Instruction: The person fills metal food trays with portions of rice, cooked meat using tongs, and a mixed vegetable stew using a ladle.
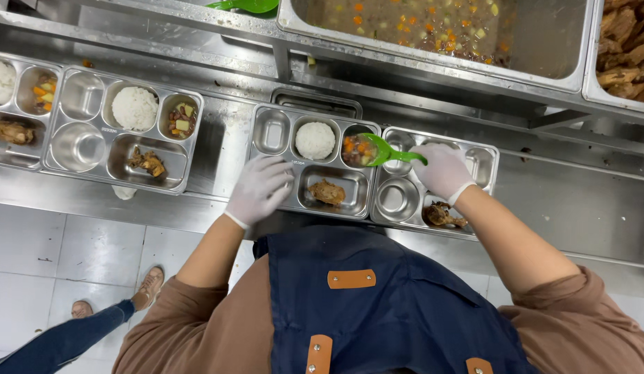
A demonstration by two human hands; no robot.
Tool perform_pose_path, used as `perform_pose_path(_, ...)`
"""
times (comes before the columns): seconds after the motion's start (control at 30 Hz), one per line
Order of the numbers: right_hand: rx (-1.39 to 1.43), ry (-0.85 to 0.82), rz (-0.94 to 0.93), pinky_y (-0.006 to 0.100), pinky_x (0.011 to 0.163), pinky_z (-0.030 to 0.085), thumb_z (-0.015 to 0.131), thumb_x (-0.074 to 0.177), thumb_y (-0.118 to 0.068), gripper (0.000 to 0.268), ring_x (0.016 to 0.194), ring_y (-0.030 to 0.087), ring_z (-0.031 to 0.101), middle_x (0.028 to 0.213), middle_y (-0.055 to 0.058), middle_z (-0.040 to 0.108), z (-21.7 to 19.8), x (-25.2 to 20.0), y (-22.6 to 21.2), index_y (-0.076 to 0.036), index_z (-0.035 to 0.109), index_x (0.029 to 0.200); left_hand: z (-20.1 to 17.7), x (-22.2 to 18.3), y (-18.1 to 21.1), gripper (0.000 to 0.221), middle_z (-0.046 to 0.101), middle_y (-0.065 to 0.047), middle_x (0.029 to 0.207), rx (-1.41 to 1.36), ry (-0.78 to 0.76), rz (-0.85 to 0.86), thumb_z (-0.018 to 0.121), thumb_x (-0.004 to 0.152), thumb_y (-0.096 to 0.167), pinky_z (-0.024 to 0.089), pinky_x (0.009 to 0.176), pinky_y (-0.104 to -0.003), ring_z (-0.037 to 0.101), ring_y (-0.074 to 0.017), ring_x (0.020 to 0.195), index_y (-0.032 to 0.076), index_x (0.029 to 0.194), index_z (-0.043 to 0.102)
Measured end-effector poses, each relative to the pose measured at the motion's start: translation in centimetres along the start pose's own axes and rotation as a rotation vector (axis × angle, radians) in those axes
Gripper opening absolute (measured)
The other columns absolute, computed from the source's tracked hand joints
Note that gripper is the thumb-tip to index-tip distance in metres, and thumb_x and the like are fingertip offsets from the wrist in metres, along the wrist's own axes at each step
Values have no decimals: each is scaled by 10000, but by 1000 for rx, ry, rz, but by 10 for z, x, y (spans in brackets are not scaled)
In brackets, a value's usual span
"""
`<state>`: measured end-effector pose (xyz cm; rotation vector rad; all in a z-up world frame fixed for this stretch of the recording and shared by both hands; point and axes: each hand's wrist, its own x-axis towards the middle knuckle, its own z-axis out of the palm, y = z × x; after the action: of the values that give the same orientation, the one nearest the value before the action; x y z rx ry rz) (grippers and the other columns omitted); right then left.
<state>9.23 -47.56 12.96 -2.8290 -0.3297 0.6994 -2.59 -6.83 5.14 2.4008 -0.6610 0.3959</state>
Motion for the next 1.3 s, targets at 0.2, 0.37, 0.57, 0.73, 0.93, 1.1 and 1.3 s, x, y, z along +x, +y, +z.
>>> perform_pose_path(0.2,-707,729,-515,381,666,380,576,855,-112,70,780,252,543,767,42,523,6,-24,-33,-160,622,831,50,-10,2,234,743,27,1164,111,-132,63,626,963,399,317,1176,-465,605,-207,1235,209,910,752)
perform_pose_path(0.37,-555,488,-342,364,740,437,633,881,-268,114,843,229,621,812,-9,636,-4,-2,-27,-240,701,968,30,-16,-13,236,730,32,1192,126,-197,-8,597,979,390,300,1189,-453,595,-189,1252,207,1041,733)
perform_pose_path(0.57,456,15,-92,462,1117,432,656,989,-301,376,1316,374,583,1347,169,681,-70,28,-31,-118,710,1314,-19,-30,-42,199,727,54,1173,194,-223,-153,598,974,344,297,1194,-425,594,-164,1250,236,1081,725)
perform_pose_path(0.73,507,171,-143,486,1161,375,657,999,-256,355,1344,400,550,1362,178,664,-146,58,-23,-119,695,1324,-31,-45,-70,220,740,101,1179,292,-236,-216,542,991,358,269,1220,-423,597,-133,1261,276,1056,736)
perform_pose_path(0.93,133,333,-66,344,867,412,523,974,-231,318,995,240,610,1072,58,721,-187,191,90,-142,753,1175,-46,-8,-53,247,748,9,902,217,-13,-163,554,936,139,441,1049,-445,670,-227,946,127,794,755)
perform_pose_path(1.1,-378,123,174,436,1140,438,480,930,-575,573,1442,324,523,1596,-32,528,-187,293,164,-389,629,1452,-43,-2,-15,459,535,-94,712,73,153,-126,371,1057,272,422,707,-451,522,-316,679,84,689,570)
perform_pose_path(1.3,-114,11,81,338,781,535,654,977,-345,422,784,292,773,1378,105,751,-159,348,128,-331,753,1388,-27,-26,-36,283,731,-70,886,188,268,-257,518,975,171,475,1026,-495,674,-259,892,58,795,705)
